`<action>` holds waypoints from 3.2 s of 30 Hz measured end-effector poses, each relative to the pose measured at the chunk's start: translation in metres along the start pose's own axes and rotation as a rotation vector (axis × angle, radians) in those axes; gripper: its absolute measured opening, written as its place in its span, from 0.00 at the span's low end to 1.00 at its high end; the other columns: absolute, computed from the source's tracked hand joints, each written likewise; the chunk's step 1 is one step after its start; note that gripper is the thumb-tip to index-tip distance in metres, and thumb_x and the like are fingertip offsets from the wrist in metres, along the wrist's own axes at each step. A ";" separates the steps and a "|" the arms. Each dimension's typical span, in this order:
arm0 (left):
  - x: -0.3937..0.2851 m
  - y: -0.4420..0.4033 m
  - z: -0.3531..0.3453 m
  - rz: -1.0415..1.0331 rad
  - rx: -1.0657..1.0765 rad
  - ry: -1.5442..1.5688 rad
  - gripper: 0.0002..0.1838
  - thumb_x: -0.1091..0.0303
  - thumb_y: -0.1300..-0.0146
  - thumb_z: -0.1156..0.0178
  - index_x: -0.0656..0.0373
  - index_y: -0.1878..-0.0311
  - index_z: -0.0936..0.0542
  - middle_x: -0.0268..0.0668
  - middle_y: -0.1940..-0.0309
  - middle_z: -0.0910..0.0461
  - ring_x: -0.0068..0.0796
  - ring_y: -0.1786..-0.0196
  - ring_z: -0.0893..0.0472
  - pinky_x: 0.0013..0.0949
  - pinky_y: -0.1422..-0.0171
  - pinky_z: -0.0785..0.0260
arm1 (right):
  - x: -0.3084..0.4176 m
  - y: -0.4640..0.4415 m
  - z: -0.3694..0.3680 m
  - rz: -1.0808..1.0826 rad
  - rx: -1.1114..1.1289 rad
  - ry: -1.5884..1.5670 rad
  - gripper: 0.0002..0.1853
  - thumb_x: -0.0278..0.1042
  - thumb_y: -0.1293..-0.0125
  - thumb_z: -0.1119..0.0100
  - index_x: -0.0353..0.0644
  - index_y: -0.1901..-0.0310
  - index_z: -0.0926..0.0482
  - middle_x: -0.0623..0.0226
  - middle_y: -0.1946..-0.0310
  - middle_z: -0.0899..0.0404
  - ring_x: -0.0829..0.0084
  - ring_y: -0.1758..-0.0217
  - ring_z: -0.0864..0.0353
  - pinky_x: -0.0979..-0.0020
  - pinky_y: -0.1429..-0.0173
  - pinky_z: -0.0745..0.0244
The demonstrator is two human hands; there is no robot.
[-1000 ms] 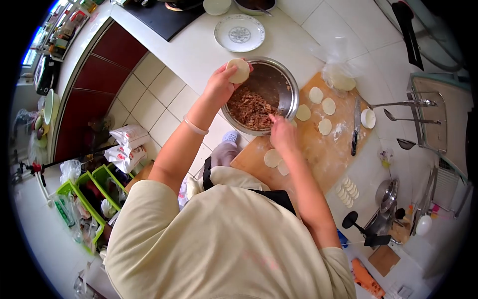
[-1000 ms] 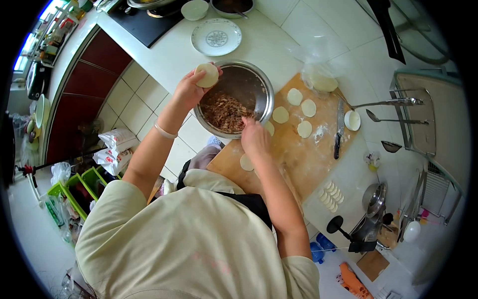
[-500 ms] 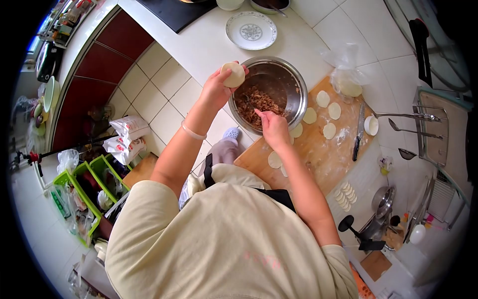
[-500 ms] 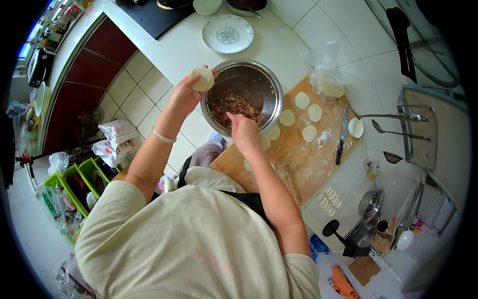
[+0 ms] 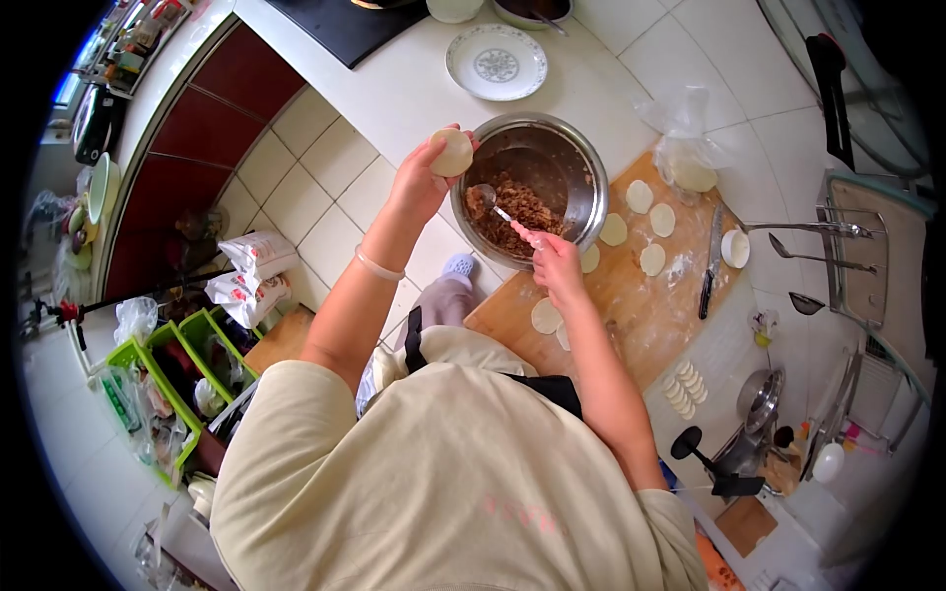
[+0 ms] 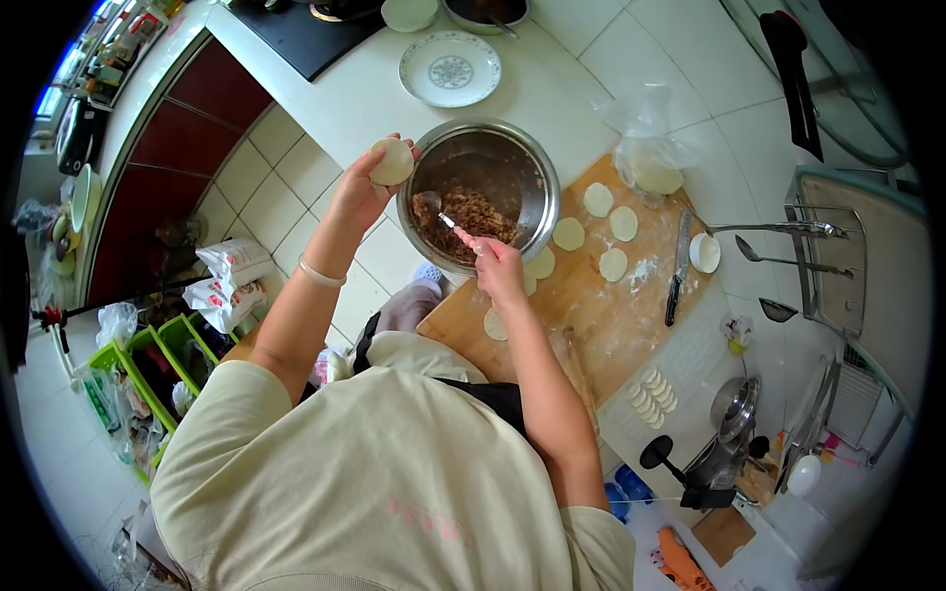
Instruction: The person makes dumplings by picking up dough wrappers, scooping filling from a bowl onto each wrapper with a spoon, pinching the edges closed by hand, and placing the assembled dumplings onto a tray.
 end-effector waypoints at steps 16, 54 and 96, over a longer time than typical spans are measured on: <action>0.098 0.019 -0.071 0.223 0.026 0.230 0.27 0.46 0.28 0.59 0.58 0.38 0.31 0.41 0.47 0.23 0.41 0.38 0.27 0.41 0.37 0.34 | 0.119 0.105 0.006 0.825 -0.406 0.626 0.13 0.28 0.29 0.52 0.32 0.48 0.25 0.60 0.52 0.18 0.64 0.50 0.17 0.69 0.50 0.21; 0.107 0.063 -0.132 0.655 0.353 -0.052 0.33 0.44 0.27 0.66 0.68 0.43 0.28 0.52 0.46 0.26 0.49 0.41 0.25 0.47 0.35 0.32 | 0.171 0.174 0.051 1.030 -0.270 0.828 0.14 0.21 0.36 0.44 0.40 0.49 0.21 0.63 0.65 0.17 0.69 0.70 0.21 0.71 0.67 0.24; 0.091 0.038 -0.065 0.373 0.053 0.138 0.21 0.53 0.26 0.60 0.62 0.53 0.26 0.47 0.54 0.21 0.45 0.47 0.21 0.46 0.39 0.30 | 0.047 0.052 0.023 0.563 -0.324 1.159 0.11 0.33 0.32 0.47 0.43 0.51 0.19 0.56 0.64 0.18 0.55 0.62 0.20 0.62 0.56 0.24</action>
Point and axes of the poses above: each hand's wrist, its own y-axis away from the middle knuckle, its own z-axis out of the back of the hand, x = y × z, the point moved 9 cm from there along -y, towards the middle knuckle
